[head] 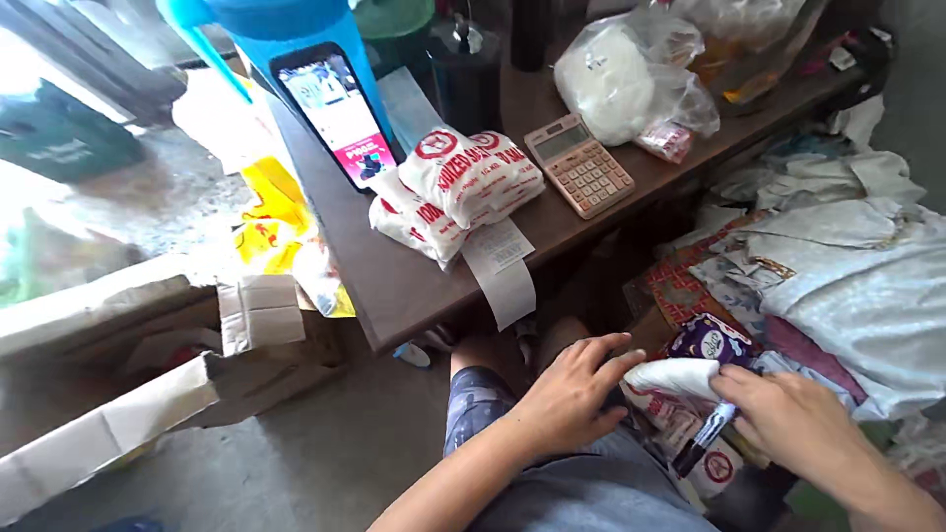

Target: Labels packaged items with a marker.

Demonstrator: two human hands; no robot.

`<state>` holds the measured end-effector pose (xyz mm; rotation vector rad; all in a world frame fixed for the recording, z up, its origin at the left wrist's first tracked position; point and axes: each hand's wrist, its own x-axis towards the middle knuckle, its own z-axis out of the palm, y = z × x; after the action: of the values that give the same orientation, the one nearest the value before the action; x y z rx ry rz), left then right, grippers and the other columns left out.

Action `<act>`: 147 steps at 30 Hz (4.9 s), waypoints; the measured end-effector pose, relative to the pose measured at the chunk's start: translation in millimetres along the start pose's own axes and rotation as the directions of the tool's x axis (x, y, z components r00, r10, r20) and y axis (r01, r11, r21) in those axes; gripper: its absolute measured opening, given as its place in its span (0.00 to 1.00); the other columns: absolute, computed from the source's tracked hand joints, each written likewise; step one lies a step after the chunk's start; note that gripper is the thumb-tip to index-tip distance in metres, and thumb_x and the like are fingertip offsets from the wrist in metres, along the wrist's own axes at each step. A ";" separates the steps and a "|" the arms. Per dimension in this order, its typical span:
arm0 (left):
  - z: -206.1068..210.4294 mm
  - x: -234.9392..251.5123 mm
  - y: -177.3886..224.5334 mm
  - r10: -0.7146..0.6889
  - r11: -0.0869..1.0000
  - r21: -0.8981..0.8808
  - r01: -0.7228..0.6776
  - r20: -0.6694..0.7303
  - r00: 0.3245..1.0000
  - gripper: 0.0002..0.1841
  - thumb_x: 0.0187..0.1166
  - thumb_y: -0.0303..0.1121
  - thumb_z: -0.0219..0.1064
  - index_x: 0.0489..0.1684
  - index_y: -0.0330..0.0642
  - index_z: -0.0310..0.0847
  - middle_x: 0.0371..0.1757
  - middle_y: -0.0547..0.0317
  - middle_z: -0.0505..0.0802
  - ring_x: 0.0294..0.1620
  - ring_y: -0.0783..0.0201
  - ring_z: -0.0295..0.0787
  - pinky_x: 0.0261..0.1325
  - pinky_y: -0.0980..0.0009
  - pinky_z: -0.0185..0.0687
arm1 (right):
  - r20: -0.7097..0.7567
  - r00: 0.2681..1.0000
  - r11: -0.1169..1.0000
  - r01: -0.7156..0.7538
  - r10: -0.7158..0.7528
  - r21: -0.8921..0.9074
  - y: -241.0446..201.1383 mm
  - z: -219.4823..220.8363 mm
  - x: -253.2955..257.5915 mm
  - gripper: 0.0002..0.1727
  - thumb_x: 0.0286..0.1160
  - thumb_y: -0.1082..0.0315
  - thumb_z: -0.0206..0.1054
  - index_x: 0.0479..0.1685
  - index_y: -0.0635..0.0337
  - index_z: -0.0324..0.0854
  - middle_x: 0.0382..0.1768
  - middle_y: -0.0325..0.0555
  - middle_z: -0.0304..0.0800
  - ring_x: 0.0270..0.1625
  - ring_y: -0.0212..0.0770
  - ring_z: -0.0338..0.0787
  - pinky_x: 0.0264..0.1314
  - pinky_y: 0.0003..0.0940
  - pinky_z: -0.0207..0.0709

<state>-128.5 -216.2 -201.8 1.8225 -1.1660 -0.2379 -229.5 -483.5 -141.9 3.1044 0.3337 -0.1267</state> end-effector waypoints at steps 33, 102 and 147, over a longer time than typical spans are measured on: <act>-127.9 -103.4 -73.6 -0.384 0.709 -0.229 0.668 -0.918 0.094 0.38 0.80 0.48 0.66 0.86 0.35 0.61 0.82 0.31 0.71 0.81 0.31 0.65 0.76 0.28 0.57 | -0.528 0.800 0.171 0.584 -0.286 0.793 -139.0 31.8 183.2 0.21 0.83 0.63 0.69 0.19 0.60 0.71 0.49 0.45 0.91 0.38 0.26 0.92 0.42 0.19 0.89; -114.9 -128.0 -92.6 -0.519 0.776 -0.142 0.614 -0.697 0.495 0.65 0.56 0.56 0.82 0.98 0.52 0.38 0.98 0.59 0.45 0.95 0.49 0.46 0.83 0.23 0.40 | -0.442 0.859 0.214 0.497 -0.258 0.841 -260.7 26.1 294.8 0.14 0.69 0.73 0.69 0.18 0.56 0.72 0.19 0.35 0.73 0.23 0.25 0.71 0.26 0.21 0.64; -151.0 -106.8 -58.5 -0.348 0.779 0.076 0.622 -0.772 0.532 0.53 0.39 0.40 0.85 0.79 0.31 0.73 0.67 0.31 0.82 0.66 0.41 0.81 0.66 0.47 0.79 | -0.047 0.768 -0.074 0.123 0.638 0.990 -15.5 98.8 66.5 0.12 0.78 0.68 0.65 0.24 0.46 0.79 0.26 0.28 0.89 0.20 0.18 0.79 0.18 0.10 0.66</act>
<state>-61.1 -34.4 -196.0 2.2205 -0.0796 0.3985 -175.8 -456.8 -246.0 4.4526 -1.1132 1.1493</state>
